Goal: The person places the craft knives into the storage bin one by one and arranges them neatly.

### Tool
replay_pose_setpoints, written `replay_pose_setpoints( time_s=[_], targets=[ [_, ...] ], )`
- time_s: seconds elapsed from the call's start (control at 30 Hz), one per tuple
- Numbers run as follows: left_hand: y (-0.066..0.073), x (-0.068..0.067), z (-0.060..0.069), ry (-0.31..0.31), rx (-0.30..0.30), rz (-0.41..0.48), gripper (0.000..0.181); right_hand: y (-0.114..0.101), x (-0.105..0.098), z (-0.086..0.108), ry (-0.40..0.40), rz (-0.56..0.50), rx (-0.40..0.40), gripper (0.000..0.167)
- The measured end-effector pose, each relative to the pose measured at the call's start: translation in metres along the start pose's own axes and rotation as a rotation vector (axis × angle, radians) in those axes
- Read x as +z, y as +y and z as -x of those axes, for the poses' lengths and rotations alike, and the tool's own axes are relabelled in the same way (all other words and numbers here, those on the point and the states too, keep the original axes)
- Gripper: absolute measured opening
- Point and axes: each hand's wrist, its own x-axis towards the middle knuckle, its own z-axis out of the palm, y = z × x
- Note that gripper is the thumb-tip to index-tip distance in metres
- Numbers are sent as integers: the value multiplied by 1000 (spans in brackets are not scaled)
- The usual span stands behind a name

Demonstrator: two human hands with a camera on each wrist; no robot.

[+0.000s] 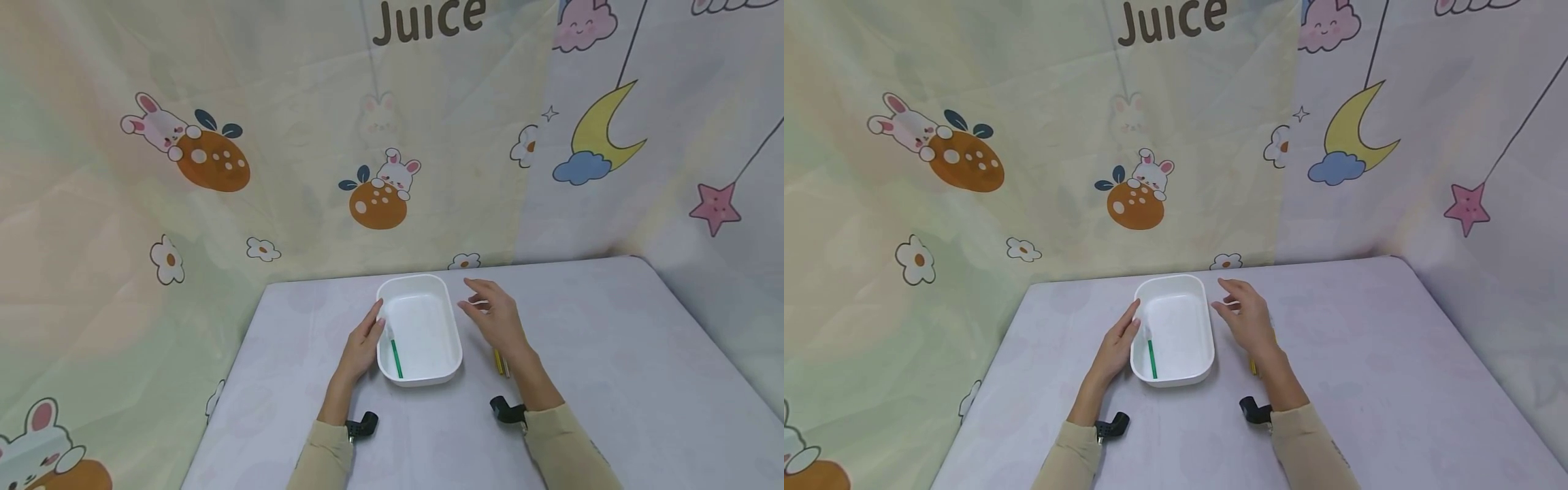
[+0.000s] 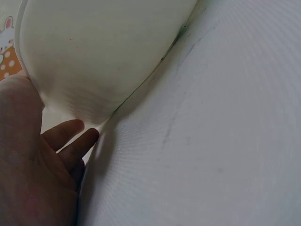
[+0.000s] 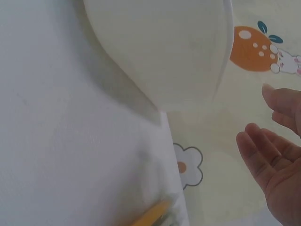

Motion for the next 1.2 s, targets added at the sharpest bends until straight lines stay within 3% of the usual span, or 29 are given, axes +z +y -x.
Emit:
replay_pose_setpoints(
  time_s=[0.37,1.2],
  targets=[
    [0,0,-1,-1,4,-6,49,14,-11,0,-7,26,56,54],
    [0,0,0,-4,8,-3,47,27,-24,4,-93,129,284,57]
  ],
)
